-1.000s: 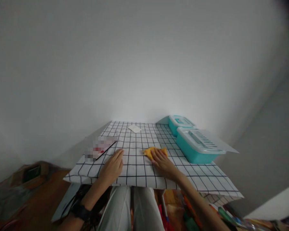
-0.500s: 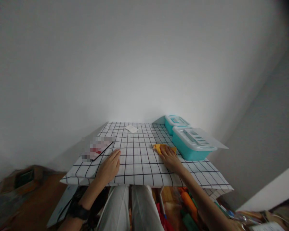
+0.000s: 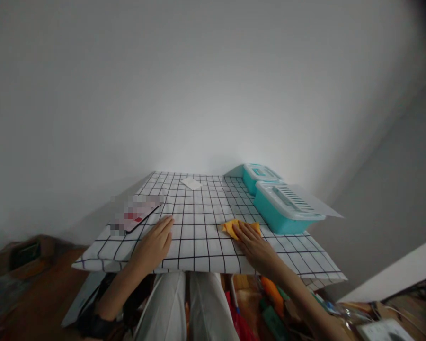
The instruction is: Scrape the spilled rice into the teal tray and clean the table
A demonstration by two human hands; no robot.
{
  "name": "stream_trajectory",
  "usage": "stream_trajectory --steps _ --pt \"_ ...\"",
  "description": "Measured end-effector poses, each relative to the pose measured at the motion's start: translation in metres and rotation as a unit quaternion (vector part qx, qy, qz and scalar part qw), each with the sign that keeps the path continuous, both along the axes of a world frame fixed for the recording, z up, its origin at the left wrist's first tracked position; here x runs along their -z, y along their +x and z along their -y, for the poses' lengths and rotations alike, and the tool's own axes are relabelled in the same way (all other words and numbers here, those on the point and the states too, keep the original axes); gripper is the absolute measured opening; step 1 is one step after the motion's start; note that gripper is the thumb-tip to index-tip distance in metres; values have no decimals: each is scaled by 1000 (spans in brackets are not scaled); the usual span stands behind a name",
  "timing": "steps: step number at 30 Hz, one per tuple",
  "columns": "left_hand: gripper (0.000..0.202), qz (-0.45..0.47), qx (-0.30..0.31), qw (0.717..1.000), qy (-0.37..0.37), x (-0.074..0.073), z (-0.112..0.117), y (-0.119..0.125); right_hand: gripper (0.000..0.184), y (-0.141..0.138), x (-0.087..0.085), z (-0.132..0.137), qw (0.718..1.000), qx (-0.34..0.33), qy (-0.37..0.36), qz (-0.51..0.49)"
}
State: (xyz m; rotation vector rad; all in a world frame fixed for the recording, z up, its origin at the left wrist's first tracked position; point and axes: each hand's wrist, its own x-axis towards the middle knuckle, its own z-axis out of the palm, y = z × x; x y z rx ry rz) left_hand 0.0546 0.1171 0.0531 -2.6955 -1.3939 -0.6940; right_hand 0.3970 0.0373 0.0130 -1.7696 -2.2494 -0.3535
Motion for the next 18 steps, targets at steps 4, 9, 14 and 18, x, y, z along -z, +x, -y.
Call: stream_trajectory --steps 4,9,14,18 --pt "53 -21 4 1000 -17 -3 3 -1 54 25 -3 -8 998 58 7 8" --pt "54 -47 -9 999 3 -6 7 -1 52 42 -3 -13 997 78 20 -4" --pt "50 -68 -3 995 71 -4 11 -1 52 46 -14 -10 998 40 -17 -38" --pt "50 -71 -9 992 99 0 13 -3 49 26 -38 -27 999 7 -40 -17"
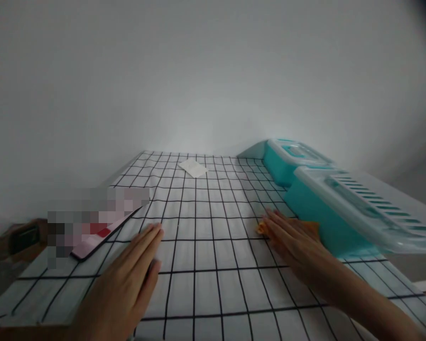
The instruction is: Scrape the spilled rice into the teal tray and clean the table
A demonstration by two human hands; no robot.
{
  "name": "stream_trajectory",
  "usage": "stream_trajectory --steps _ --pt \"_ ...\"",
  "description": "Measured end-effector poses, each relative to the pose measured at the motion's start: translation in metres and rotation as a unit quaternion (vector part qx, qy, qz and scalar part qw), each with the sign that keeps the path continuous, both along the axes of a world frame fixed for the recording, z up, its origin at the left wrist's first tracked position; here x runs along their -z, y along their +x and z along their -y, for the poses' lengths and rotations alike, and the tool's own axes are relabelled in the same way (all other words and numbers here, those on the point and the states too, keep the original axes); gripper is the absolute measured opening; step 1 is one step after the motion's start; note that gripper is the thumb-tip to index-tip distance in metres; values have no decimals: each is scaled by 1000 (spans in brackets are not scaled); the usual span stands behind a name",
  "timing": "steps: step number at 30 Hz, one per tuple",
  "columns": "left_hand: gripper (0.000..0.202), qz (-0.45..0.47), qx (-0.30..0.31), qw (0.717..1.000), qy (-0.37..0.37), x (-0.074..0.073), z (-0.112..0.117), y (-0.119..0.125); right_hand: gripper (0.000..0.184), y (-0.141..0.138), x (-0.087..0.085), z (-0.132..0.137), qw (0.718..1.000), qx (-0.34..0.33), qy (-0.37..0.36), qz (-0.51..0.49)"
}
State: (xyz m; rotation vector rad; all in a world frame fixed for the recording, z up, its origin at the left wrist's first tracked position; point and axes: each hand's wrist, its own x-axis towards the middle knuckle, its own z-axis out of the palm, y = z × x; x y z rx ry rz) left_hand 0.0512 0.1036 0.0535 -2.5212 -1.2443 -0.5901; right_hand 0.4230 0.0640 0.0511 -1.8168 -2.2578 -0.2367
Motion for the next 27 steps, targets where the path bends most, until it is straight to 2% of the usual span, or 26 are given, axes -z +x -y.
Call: stream_trajectory --steps 4,9,12,18,23,27 --pt "57 17 6 1000 -2 9 0 -6 50 -30 -22 -27 991 -106 -60 54" --pt "60 66 44 997 -5 14 -2 -8 68 -50 -26 -54 979 -171 -38 107" --pt "62 79 53 995 -12 14 -2 -6 69 -53 -24 -63 976 -180 -33 121" --pt "58 74 41 996 5 14 1 -5 64 -63 -28 -67 976 -160 -74 130" --pt "53 31 29 999 27 3 2 0 69 -72 -34 -66 979 -140 -85 120" --pt "50 14 13 999 27 -2 3 3 75 -76 -34 -66 978 -161 -86 102"
